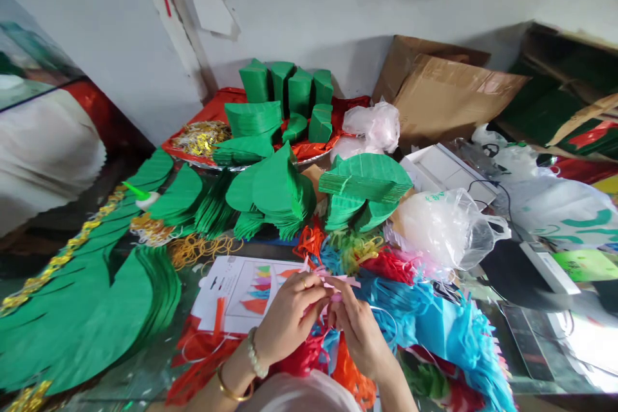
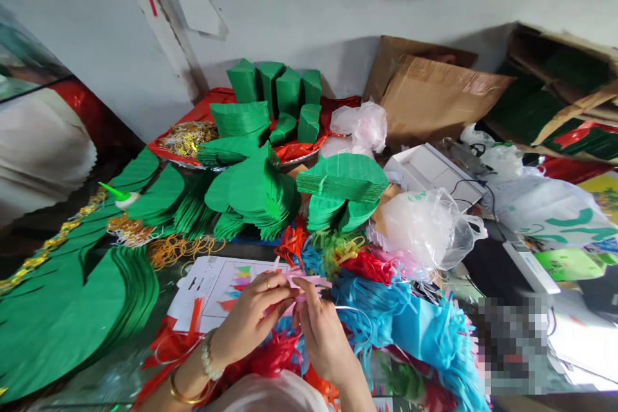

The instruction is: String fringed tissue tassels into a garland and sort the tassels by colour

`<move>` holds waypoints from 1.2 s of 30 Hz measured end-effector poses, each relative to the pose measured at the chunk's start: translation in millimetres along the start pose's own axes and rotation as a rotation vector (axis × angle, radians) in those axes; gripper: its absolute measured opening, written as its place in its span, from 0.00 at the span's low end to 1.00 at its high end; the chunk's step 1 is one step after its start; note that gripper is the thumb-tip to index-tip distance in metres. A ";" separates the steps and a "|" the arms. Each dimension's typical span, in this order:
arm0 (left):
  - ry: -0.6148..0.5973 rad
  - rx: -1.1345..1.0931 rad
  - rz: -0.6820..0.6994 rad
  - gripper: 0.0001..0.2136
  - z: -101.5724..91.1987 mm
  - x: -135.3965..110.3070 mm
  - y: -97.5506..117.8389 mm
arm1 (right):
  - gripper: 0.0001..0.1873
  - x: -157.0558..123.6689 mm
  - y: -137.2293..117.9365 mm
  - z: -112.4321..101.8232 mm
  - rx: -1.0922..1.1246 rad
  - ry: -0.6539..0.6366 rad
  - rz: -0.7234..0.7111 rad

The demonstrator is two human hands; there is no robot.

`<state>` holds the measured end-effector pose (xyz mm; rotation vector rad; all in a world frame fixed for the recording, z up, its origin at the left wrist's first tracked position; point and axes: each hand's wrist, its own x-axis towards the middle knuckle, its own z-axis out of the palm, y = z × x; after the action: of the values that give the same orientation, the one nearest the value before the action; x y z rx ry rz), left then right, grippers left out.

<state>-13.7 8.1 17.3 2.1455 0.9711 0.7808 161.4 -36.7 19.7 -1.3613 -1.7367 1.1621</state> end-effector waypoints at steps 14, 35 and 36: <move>-0.043 -0.129 -0.146 0.10 -6.2 1.4 13.9 | 0.08 -6.1 6.2 12.0 -0.004 0.321 -0.046; 0.074 0.051 -0.054 0.06 2.5 -5.6 18.6 | 0.09 -8.4 1.4 10.5 -0.021 0.336 -0.008; 0.079 0.027 -0.077 0.06 4.1 -5.9 18.2 | 0.10 -8.7 0.7 10.8 0.005 0.333 -0.001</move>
<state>-6.4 -7.2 27.0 2.1004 1.1035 0.8243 154.4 -47.8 15.0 -1.4562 -1.4945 0.8788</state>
